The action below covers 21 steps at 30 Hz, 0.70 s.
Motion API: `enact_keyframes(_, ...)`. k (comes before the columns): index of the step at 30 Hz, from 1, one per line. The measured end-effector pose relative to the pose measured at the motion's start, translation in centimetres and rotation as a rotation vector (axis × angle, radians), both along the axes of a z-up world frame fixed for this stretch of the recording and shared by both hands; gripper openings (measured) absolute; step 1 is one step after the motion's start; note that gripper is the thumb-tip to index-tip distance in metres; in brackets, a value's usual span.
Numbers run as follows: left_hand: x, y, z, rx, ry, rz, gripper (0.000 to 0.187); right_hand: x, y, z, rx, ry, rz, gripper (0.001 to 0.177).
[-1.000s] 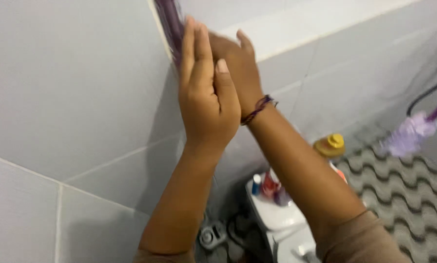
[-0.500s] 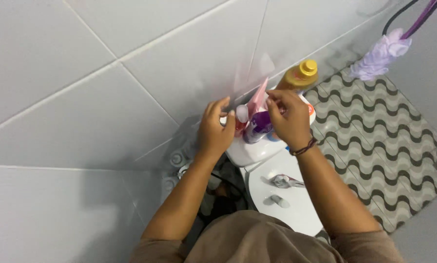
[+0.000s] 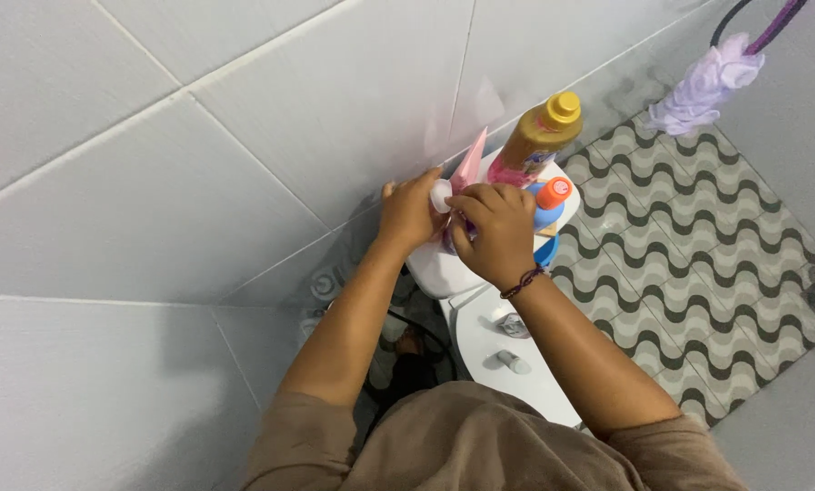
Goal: Organizing various toiletry bottles and soap on a bathroom shelf and toilet tank.
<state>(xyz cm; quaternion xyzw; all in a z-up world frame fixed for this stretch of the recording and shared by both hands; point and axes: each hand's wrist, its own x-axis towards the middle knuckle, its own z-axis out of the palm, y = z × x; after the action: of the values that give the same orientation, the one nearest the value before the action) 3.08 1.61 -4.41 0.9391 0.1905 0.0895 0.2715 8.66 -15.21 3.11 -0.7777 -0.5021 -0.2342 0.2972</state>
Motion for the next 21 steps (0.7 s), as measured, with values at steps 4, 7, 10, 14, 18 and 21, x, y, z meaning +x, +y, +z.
enact_keyframes(4,0.4,0.9,-1.5,0.003,0.006,0.001,0.056,0.2,-0.1,-0.9,0.021,0.026,0.004,0.017)
enact_keyframes(7,-0.5,0.6,1.1,-0.096,-0.013,-0.016,0.046,0.6,-0.3,-1.0,0.021,0.013,0.002,0.015)
enact_keyframes(10,-1.2,0.0,2.8,-0.174,-0.052,0.009,0.033,1.0,-0.4,-0.8,0.033,0.027,0.016,0.017)
enact_keyframes(14,-1.0,0.2,3.8,-0.186,-0.095,0.021,0.024,1.7,-0.6,-1.0,0.036,0.044,0.016,0.013)
enact_keyframes(18,-1.4,0.0,7.4,-0.228,-0.102,0.088,0.025,1.9,-0.9,-1.4,0.124,0.092,0.047,0.012)
enact_keyframes(21,-2.9,-0.6,12.5,-0.219,-0.129,0.134,0.032,1.1,-1.4,-0.5,0.264,0.127,0.115,0.016)
